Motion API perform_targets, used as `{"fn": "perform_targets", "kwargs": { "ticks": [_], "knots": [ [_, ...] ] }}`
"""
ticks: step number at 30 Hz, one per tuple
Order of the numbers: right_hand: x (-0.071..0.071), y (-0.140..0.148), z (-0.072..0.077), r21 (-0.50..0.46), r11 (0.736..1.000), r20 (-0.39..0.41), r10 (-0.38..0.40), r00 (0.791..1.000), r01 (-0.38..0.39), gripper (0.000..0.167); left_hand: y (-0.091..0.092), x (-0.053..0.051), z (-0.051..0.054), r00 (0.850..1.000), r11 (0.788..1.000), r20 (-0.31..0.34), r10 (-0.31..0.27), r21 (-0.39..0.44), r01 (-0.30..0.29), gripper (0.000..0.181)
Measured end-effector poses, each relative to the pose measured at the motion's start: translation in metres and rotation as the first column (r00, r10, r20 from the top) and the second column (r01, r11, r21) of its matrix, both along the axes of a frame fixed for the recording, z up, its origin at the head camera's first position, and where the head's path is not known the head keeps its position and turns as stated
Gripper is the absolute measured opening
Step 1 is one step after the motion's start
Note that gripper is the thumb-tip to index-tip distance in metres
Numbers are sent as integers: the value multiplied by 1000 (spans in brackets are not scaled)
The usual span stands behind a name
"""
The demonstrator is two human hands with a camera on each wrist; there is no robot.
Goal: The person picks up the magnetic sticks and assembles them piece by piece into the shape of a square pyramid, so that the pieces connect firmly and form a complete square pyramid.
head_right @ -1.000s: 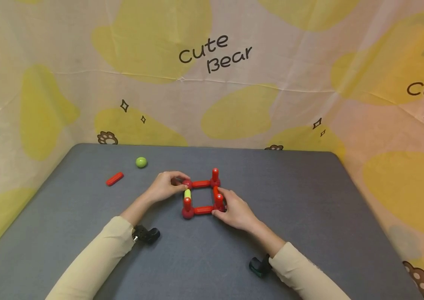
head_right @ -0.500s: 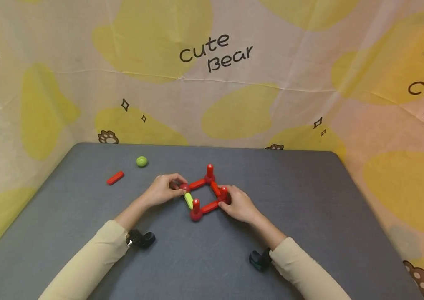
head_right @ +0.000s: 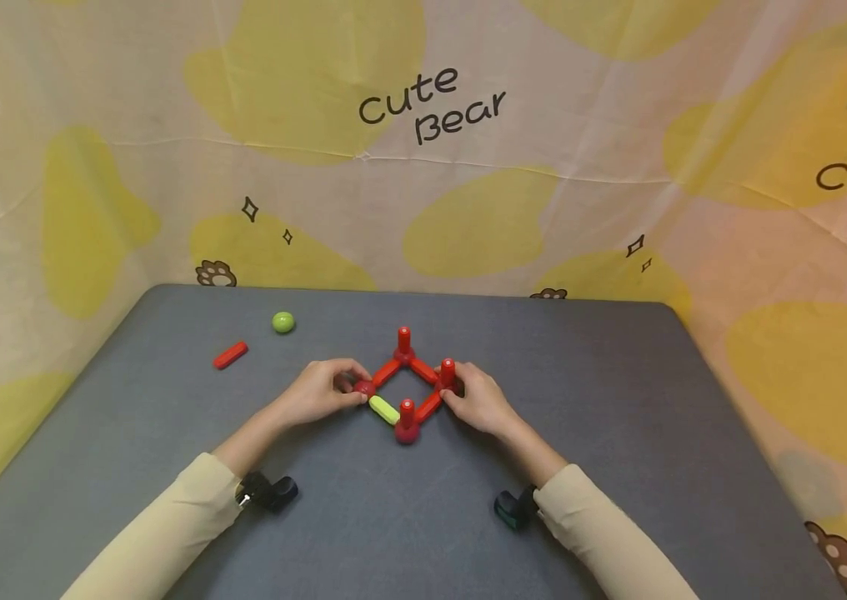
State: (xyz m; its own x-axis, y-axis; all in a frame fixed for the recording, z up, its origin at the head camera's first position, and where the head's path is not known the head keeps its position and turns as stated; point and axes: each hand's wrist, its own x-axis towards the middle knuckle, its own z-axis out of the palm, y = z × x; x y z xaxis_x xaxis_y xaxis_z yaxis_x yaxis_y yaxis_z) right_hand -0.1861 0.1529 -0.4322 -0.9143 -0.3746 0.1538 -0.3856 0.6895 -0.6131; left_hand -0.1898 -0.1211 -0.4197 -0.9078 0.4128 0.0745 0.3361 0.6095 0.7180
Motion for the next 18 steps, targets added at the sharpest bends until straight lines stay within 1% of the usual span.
{"fn": "perform_targets", "kwargs": {
  "ticks": [6,13,18],
  "knots": [
    [-2,-1,3,-2,1000,27,3,1000,-3,28,-2,5,-1,999,1000,-21,-27,-3,27,19],
    [-3,-2,4,6,1000,29,2,1000,-3,30,-3,8,-1,999,999,-39,-30,-15,29,21],
    [-3,-2,3,0,1000,30,2,1000,-2,29,-9,7,2,999,1000,-35,-5,-6,5,24]
  ]
}}
